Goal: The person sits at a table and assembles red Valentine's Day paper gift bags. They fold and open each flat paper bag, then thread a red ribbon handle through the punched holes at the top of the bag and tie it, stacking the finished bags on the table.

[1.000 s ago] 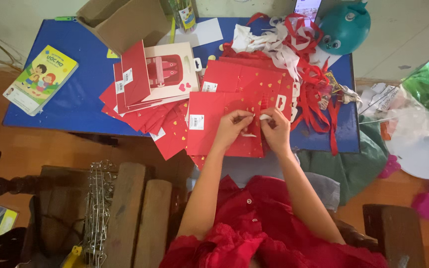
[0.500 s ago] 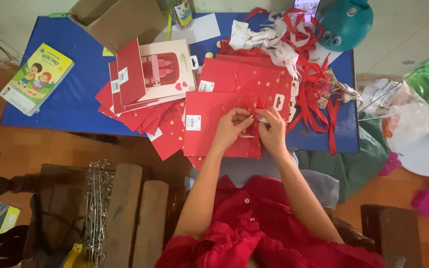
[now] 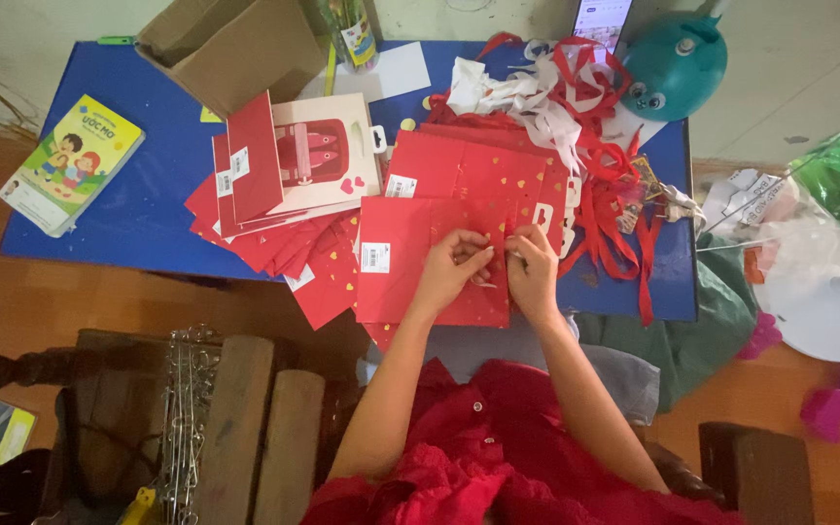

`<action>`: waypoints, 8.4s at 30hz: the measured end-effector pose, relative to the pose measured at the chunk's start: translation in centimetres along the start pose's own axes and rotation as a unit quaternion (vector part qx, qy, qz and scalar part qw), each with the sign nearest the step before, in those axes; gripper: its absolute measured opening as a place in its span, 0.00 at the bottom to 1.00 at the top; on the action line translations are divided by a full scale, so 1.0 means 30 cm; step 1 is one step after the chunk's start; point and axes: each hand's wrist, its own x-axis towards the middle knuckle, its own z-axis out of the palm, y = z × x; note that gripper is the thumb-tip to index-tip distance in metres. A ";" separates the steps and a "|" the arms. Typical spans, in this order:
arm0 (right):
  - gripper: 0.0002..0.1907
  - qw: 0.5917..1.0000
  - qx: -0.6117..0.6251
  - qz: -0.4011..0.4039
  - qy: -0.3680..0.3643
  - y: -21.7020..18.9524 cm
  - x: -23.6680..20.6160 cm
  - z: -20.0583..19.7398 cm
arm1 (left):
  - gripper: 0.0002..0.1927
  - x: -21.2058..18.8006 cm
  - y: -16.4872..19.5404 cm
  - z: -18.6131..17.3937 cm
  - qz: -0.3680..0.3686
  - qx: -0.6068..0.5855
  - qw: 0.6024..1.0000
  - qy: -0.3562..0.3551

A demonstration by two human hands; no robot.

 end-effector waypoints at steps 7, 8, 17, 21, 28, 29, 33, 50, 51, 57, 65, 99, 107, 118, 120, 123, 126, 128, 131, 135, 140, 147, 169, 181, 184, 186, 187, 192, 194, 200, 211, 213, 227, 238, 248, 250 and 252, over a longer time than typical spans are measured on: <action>0.10 0.998 0.032 -0.022 -0.046 -0.066 0.028 -0.045 | 0.13 0.006 -0.003 -0.011 0.005 -0.026 1.000 -0.012; 0.11 0.997 0.038 -0.031 -0.052 -0.071 0.031 -0.049 | 0.13 0.009 -0.007 -0.012 0.008 -0.020 1.000 -0.011; 0.13 0.996 0.012 0.048 -0.068 -0.042 -0.003 -0.030 | 0.14 -0.014 -0.048 -0.008 0.019 -0.014 1.000 0.013; 0.16 0.994 0.009 0.061 -0.088 -0.014 -0.027 -0.020 | 0.13 -0.021 -0.057 -0.017 0.014 0.000 1.000 0.017; 0.14 0.992 -0.022 0.061 -0.104 -0.006 -0.032 -0.006 | 0.16 -0.079 -0.038 -0.002 0.018 0.001 0.999 0.038; 0.14 0.991 -0.034 0.075 -0.105 -0.012 -0.034 -0.004 | 0.18 -0.090 -0.030 0.016 0.026 0.004 0.998 0.052; 0.13 0.994 -0.041 -0.003 -0.102 -0.029 -0.035 -0.007 | 0.27 -0.104 0.007 0.075 0.093 0.130 0.980 0.116; 0.06 0.899 0.325 0.282 0.088 -0.027 -0.013 -0.010 | 0.35 -0.142 0.061 0.140 0.150 0.366 0.908 0.140; 0.06 0.900 0.325 0.279 0.088 -0.021 -0.013 -0.008 | 0.40 -0.154 0.068 0.157 0.193 0.400 0.885 0.138; 0.08 0.879 0.393 0.250 0.105 -0.036 -0.019 -0.026 | 0.41 -0.178 0.099 0.182 0.134 0.426 0.887 0.115; 0.23 0.892 0.366 0.261 -0.040 -0.127 -0.073 -0.021 | 0.25 -0.229 0.135 0.117 0.240 0.287 0.916 0.147; 0.11 0.957 -0.169 -0.235 -0.018 -0.427 -0.080 -0.170 | 0.14 -0.549 0.547 0.114 0.385 0.302 0.866 0.104; 0.09 0.999 0.010 -0.026 0.034 -0.400 -0.110 -0.179 | 0.06 -0.611 0.475 0.084 0.714 0.333 0.609 0.094; 0.23 0.949 0.194 0.248 -0.028 -0.223 -0.161 -0.095 | 0.10 -0.287 0.168 0.188 0.348 0.390 0.840 0.143; 0.26 0.935 0.215 0.275 -0.055 -0.200 -0.169 -0.091 | 0.21 -0.230 0.135 0.181 0.243 0.419 0.864 0.137; 0.23 0.947 0.172 0.269 -0.045 -0.176 -0.181 -0.112 | 0.34 -0.190 0.098 0.181 0.247 0.485 0.823 0.162; 0.17 0.981 0.102 0.162 -0.014 -0.140 -0.162 -0.151 | 0.38 -0.182 0.067 0.206 0.204 0.546 0.796 0.164; 0.14 0.958 0.130 0.256 0.029 -0.108 -0.136 -0.193 | 0.39 -0.189 0.053 0.205 0.204 0.570 0.782 0.147; 0.12 0.981 -0.057 0.172 0.070 -0.064 -0.119 -0.291 | 0.40 -0.230 0.037 0.187 0.222 0.566 0.785 0.122; 0.14 0.958 -0.261 0.122 0.015 -0.024 -0.146 -0.364 | 0.36 -0.261 0.039 0.136 0.168 0.577 0.793 0.103; 0.18 0.927 -0.365 0.089 0.009 0.030 -0.182 -0.343 | 0.20 -0.285 0.096 0.042 0.187 0.494 0.832 0.168; 0.08 0.925 -0.369 0.089 0.001 0.051 -0.153 -0.334 | 0.08 -0.285 0.224 0.022 0.321 0.381 0.837 0.226; 0.11 0.983 -0.169 -0.028 -0.060 -0.243 -0.031 -0.104 | 0.11 -0.120 0.066 -0.069 0.064 0.127 0.989 0.039; 0.05 0.964 -0.219 -0.030 -0.149 -0.233 -0.077 -0.033 | 0.09 -0.160 0.010 -0.061 0.098 0.144 0.980 0.093; 0.04 0.966 -0.218 -0.042 -0.136 -0.221 -0.086 -0.028 | 0.10 -0.165 0.014 -0.056 0.079 0.128 0.985 0.087; 0.04 0.966 -0.217 -0.036 -0.133 -0.219 -0.086 -0.020 | 0.10 -0.166 0.022 -0.053 0.073 0.127 0.985 0.088; 0.05 0.966 -0.218 -0.034 -0.135 -0.218 -0.085 -0.017 | 0.10 -0.165 0.027 -0.053 0.067 0.131 0.985 0.091; 0.05 0.965 -0.222 -0.048 -0.129 -0.215 -0.085 -0.018 | 0.12 -0.171 0.055 -0.034 0.082 0.153 0.981 0.085; 0.04 0.964 -0.229 -0.055 -0.125 -0.210 -0.087 -0.019 | 0.12 -0.178 0.062 -0.023 0.040 0.196 0.975 0.095; 0.05 0.966 -0.209 0.037 -0.150 -0.188 -0.103 -0.033 | 0.11 -0.199 0.063 -0.035 0.070 0.237 0.967 0.060; 0.05 0.969 -0.214 -0.055 -0.114 -0.181 -0.122 -0.036 | 0.09 -0.200 -0.014 -0.051 0.030 0.208 0.975 0.077; 0.05 0.968 -0.214 -0.057 -0.117 -0.178 -0.118 -0.036 | 0.10 -0.182 -0.019 -0.065 -0.033 0.032 0.997 0.061; 0.06 0.962 -0.220 -0.125 -0.103 -0.206 -0.116 -0.057 | 0.08 -0.191 -0.023 -0.050 0.012 0.141 0.987 0.075; 0.05 0.965 -0.216 -0.105 -0.106 -0.161 -0.129 -0.036 | 0.11 -0.209 -0.006 -0.041 0.049 0.242 0.967 0.060; 0.06 0.970 -0.200 -0.071 -0.119 -0.174 -0.125 -0.044 | 0.11 -0.192 -0.006 -0.023 0.029 -0.072 0.988 0.135; 0.05 0.970 -0.197 -0.073 -0.119 -0.172 -0.125 -0.046 | 0.11 -0.196 0.002 -0.024 0.048 0.005 0.992 0.114; 0.05 0.969 -0.200 -0.082 -0.119 -0.169 -0.127 -0.049 | 0.12 -0.205 0.002 -0.020 0.063 0.139 0.985 0.083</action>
